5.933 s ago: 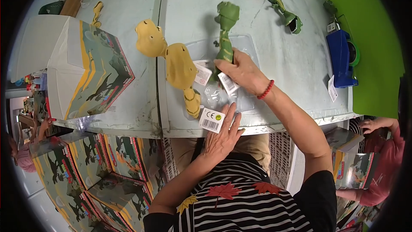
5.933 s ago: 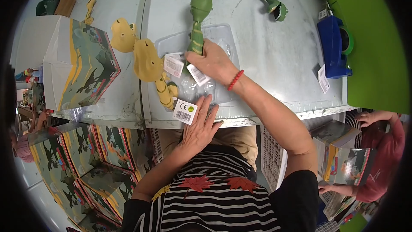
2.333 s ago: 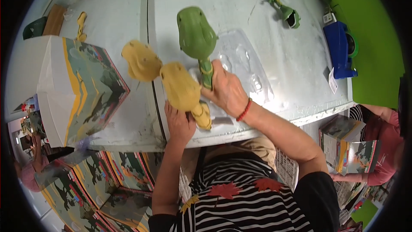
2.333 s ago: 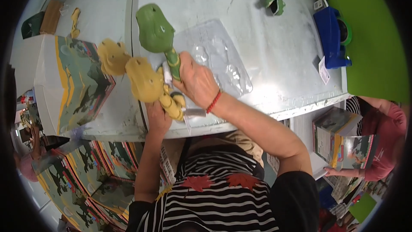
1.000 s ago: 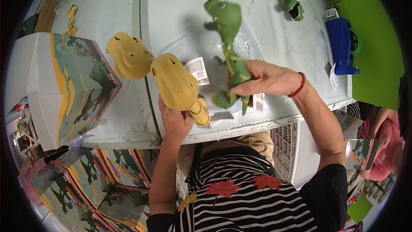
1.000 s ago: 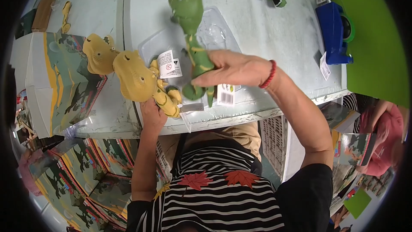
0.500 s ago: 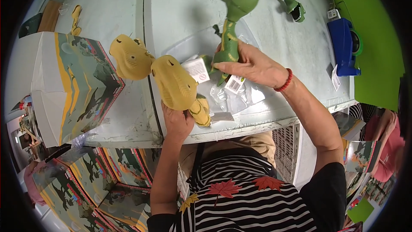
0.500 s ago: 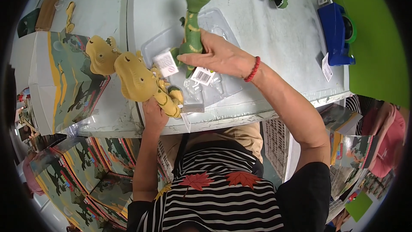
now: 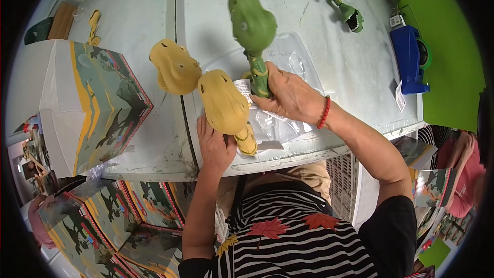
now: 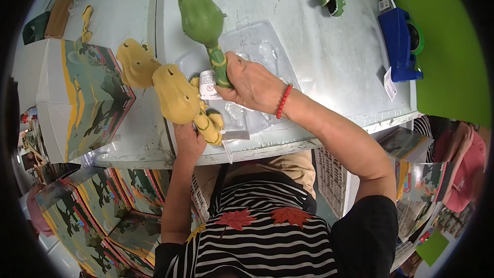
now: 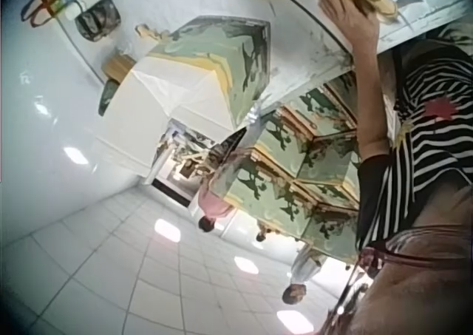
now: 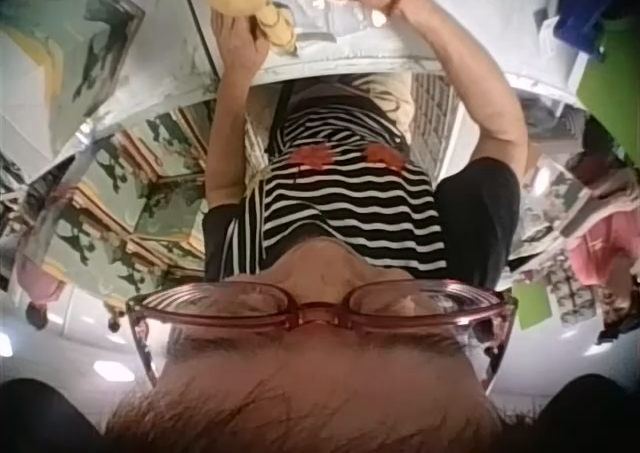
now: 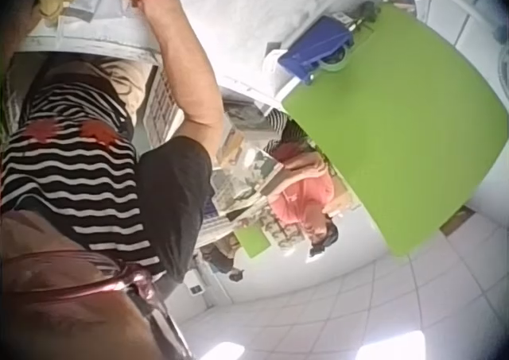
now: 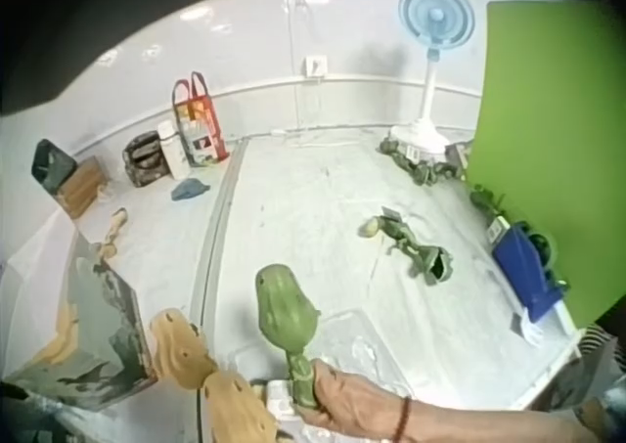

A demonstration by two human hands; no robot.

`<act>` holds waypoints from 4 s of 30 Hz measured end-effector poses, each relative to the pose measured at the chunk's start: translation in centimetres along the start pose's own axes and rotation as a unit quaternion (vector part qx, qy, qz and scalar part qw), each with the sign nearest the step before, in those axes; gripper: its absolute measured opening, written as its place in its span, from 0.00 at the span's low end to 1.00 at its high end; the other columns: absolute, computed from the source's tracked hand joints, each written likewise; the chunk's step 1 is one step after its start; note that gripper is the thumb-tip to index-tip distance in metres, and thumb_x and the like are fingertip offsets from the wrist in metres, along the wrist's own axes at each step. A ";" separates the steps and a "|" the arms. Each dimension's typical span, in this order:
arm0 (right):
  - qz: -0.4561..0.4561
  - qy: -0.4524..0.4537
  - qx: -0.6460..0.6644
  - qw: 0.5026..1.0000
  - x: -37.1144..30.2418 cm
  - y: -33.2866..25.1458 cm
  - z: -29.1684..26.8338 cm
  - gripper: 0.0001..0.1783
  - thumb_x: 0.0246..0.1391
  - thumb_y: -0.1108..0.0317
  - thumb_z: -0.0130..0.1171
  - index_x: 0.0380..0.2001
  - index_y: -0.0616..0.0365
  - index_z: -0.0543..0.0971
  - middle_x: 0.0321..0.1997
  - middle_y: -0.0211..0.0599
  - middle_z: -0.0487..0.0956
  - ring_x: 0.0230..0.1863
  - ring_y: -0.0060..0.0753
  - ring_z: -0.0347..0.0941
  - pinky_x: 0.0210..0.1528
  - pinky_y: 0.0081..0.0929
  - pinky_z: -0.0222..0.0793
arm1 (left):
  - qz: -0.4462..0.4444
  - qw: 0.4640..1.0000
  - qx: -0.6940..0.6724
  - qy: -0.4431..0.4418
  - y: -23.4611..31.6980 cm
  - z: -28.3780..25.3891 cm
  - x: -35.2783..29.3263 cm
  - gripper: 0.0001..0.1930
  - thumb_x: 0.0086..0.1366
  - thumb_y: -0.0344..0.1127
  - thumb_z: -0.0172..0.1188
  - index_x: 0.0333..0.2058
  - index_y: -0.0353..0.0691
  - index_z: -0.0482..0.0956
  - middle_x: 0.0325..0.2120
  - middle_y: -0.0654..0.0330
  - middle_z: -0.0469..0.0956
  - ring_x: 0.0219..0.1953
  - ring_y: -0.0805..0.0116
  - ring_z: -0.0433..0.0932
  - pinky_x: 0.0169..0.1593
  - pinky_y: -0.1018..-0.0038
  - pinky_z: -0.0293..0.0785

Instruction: Placing toy dinosaurs into a plastic insert for packaging.

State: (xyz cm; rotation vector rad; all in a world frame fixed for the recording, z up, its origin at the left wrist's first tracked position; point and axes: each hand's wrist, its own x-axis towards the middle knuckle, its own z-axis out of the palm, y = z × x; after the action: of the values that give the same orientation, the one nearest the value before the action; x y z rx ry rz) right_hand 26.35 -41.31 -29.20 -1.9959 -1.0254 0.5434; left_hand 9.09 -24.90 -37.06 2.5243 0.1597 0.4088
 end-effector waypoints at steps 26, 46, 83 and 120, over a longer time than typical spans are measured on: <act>-0.028 0.159 -0.110 0.981 -1.7 -0.4 3.8 0.22 0.51 0.60 0.56 0.39 0.64 0.61 0.28 0.49 0.72 0.27 0.53 0.72 0.25 0.40 0.68 | 0.076 0.996 0.028 0.033 0.8 -0.2 0.8 0.22 0.51 0.27 0.52 0.48 0.31 0.68 0.50 0.46 0.65 0.55 0.44 0.60 0.58 0.52 0.53; 0.175 0.344 -0.017 0.922 -6.4 11.7 -16.0 0.20 0.50 0.64 0.54 0.47 0.58 0.69 0.36 0.40 0.76 0.29 0.42 0.76 0.28 0.33 0.73 | 0.001 0.961 -0.083 0.262 6.6 -6.7 0.0 0.20 0.56 0.22 0.47 0.49 0.30 0.63 0.52 0.40 0.64 0.59 0.47 0.60 0.61 0.58 0.53; 0.126 0.352 0.240 0.896 -17.7 -2.6 -4.7 0.11 0.61 0.66 0.48 0.44 0.58 0.68 0.35 0.23 0.69 0.33 0.12 0.59 0.36 0.11 0.57 | -0.199 0.798 -0.564 0.075 18.2 2.7 -2.9 0.35 0.63 0.25 0.51 0.63 0.35 0.40 0.60 0.46 0.51 0.49 0.64 0.66 0.51 0.73 0.66; 0.095 0.107 -0.083 0.986 -7.8 -5.7 0.8 0.24 0.45 0.56 0.62 0.18 0.67 0.66 0.11 0.51 0.66 0.14 0.52 0.66 0.18 0.36 0.61 | 0.164 0.977 0.120 -0.056 11.2 -4.6 -2.8 0.13 0.49 0.28 0.57 0.35 0.31 0.75 0.40 0.52 0.69 0.51 0.53 0.65 0.51 0.57 0.63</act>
State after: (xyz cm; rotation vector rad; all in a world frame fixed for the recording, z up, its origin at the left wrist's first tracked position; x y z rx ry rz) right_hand 18.65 -45.37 -24.91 -2.2593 -0.7747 0.3428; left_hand 5.26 -32.35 -27.92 2.8129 -0.2727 0.3923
